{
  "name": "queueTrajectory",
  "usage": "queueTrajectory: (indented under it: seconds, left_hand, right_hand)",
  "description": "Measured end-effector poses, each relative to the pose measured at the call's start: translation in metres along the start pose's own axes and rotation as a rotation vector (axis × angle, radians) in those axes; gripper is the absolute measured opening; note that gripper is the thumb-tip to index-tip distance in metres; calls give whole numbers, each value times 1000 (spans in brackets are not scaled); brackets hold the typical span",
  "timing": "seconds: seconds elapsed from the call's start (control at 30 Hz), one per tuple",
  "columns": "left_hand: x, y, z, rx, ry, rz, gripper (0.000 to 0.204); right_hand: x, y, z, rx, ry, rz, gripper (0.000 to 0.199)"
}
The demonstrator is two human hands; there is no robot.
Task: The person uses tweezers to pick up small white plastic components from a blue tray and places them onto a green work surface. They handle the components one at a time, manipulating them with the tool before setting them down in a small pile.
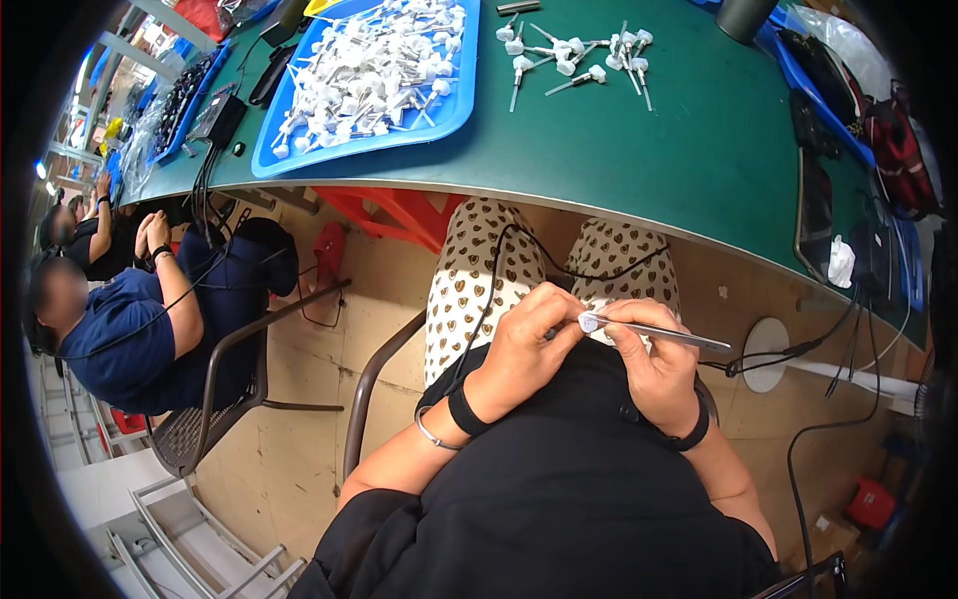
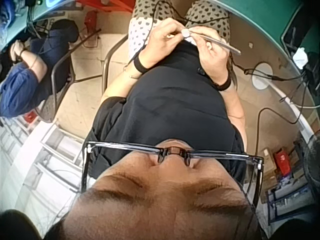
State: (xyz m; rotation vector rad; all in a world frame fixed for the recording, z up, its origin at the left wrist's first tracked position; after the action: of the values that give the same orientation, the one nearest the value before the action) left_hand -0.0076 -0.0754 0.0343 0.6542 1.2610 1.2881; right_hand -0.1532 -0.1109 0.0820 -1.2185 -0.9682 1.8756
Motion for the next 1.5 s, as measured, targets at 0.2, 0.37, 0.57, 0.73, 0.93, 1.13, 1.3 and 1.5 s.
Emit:
queueTrajectory:
  seconds: [0.2,0.37,0.57,0.73,0.93,1.13,1.3,1.5]
  left_hand:
    - [0,0,0,-37,0,-31,11]
    - [0,3,1,-65,3,-73,12]
    - [0,2,0,-67,-7,-53,12]
    - [1,-1,-2,-72,-15,-29,12]
    - [1,0,-1,-81,-12,-41,12]
    - [1,-1,-1,-70,-13,-38,10]
    - [1,0,-1,-19,2,1,8]
    - [2,-1,-1,-14,15,2,7]
  right_hand:
    - [-2,-1,-3,20,-9,32,12]
    - [-4,-4,-4,68,-24,69,12]
    - [-1,2,-3,51,-18,23,11]
    - [-1,3,-3,50,-24,12,10]
    - [-2,0,-4,66,-24,40,10]
    - [1,6,-3,43,-19,-12,8]
    - [7,15,-2,-71,47,-123,6]
    - [8,15,-2,-19,41,-140,6]
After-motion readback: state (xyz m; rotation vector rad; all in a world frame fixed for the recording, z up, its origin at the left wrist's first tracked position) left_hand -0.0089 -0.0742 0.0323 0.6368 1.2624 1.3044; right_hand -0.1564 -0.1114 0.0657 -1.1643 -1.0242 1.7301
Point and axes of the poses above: each hand's wrist, its own x-axis away from the middle knuckle, its own z-axis out of the back of the hand, y = z × x, the point moved 8 cm from there along -x, towards the middle knuckle, and after that the axes turned 7 degrees about y, right-handed, at the moved point
